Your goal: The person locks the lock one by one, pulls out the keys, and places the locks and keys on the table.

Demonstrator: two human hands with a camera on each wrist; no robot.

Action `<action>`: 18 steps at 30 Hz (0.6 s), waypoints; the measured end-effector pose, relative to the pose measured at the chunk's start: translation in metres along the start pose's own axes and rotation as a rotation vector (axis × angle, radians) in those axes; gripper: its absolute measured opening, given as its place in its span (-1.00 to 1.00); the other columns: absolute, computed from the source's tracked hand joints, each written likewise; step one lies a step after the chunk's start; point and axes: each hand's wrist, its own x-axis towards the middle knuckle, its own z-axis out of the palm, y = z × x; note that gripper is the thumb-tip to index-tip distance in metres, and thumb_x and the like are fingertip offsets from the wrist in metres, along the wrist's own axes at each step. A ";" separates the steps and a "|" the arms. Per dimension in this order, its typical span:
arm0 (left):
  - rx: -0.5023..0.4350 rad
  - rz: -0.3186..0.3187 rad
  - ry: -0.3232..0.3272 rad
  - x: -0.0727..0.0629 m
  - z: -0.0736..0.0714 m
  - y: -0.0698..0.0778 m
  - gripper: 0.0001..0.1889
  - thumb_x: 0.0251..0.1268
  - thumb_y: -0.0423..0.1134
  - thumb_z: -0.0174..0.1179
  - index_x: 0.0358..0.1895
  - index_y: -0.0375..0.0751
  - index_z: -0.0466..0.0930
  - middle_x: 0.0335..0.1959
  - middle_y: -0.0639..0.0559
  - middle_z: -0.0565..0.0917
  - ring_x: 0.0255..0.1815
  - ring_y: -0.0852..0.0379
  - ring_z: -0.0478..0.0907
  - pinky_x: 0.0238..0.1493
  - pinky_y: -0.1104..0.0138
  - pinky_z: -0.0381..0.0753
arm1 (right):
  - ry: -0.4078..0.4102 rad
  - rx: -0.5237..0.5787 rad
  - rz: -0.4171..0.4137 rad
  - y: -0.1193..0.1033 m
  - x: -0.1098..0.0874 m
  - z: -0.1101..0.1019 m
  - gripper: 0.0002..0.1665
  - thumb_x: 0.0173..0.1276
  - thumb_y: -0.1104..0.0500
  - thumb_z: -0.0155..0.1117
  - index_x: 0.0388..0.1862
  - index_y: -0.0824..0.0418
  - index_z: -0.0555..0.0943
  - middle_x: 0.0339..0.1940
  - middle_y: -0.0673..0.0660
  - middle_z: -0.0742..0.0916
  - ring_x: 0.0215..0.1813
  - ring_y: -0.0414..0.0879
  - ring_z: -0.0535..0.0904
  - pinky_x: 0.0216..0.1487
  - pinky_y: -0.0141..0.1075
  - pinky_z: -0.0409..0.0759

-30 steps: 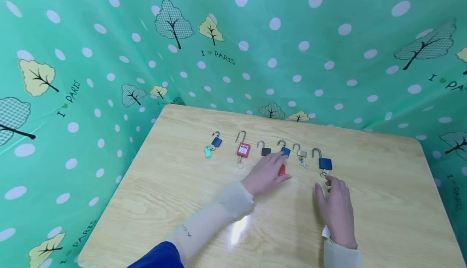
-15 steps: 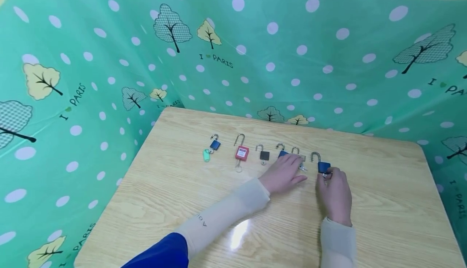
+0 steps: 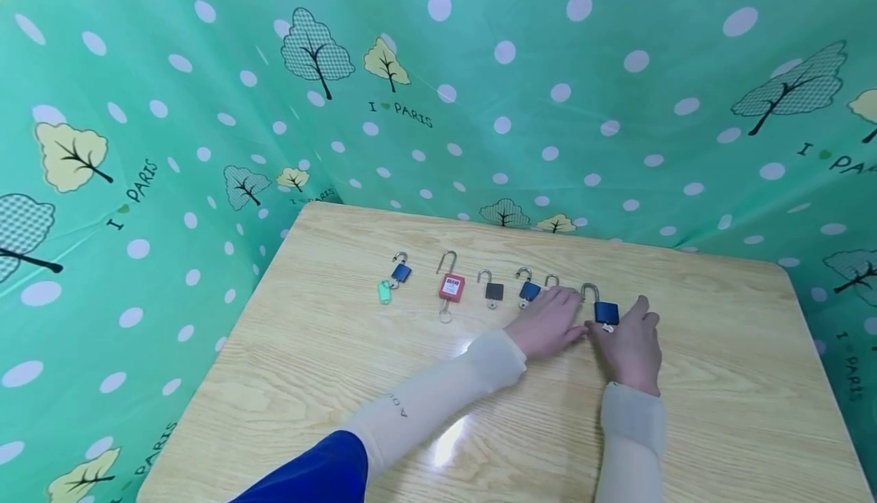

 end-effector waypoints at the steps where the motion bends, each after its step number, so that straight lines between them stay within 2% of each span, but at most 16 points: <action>1: -0.007 0.000 -0.004 0.000 -0.001 0.000 -0.30 0.41 0.24 -0.12 0.47 -0.06 0.09 0.44 0.12 0.22 0.45 0.19 0.10 0.45 0.31 0.02 | -0.014 -0.017 0.007 0.000 0.002 0.000 0.27 0.26 -0.20 0.28 0.41 0.61 -0.22 0.12 0.76 0.23 0.00 0.59 0.34 -0.07 0.32 0.42; 4: -0.003 -0.002 -0.028 0.001 -0.004 0.002 -0.33 0.41 0.22 -0.09 0.45 -0.04 0.12 0.43 0.14 0.23 0.43 0.20 0.13 0.43 0.31 0.09 | -0.057 -0.038 0.027 0.001 0.005 0.001 0.28 0.27 -0.31 0.19 0.43 0.58 -0.19 0.15 0.75 0.21 0.01 0.60 0.32 -0.05 0.34 0.40; 8: -0.002 -0.002 -0.058 0.005 -0.005 0.005 -0.39 0.42 0.18 -0.08 0.42 -0.01 0.18 0.40 0.16 0.28 0.40 0.22 0.18 0.40 0.35 0.14 | -0.075 -0.031 0.024 0.004 0.008 0.002 0.20 0.29 -0.36 0.11 0.40 0.60 -0.03 0.12 0.71 0.26 0.01 0.56 0.35 -0.03 0.33 0.40; 12: -0.055 -0.008 -0.061 0.010 -0.002 0.009 -0.47 0.43 0.14 -0.05 0.37 0.02 0.29 0.32 0.18 0.38 0.33 0.25 0.27 0.34 0.41 0.22 | -0.039 -0.016 0.026 0.003 0.008 0.004 0.10 0.30 -0.31 0.15 0.35 0.59 0.14 0.07 0.65 0.33 -0.01 0.53 0.38 -0.03 0.31 0.41; 18: -0.063 -0.026 -0.034 0.016 0.002 0.011 -0.52 0.45 0.07 -0.03 0.33 0.01 0.34 0.24 0.20 0.46 0.27 0.26 0.32 0.29 0.44 0.28 | 0.050 0.008 0.034 -0.003 0.009 0.010 -0.13 0.32 -0.08 0.25 0.27 0.60 0.26 0.04 0.62 0.39 0.02 0.48 0.38 0.04 0.28 0.38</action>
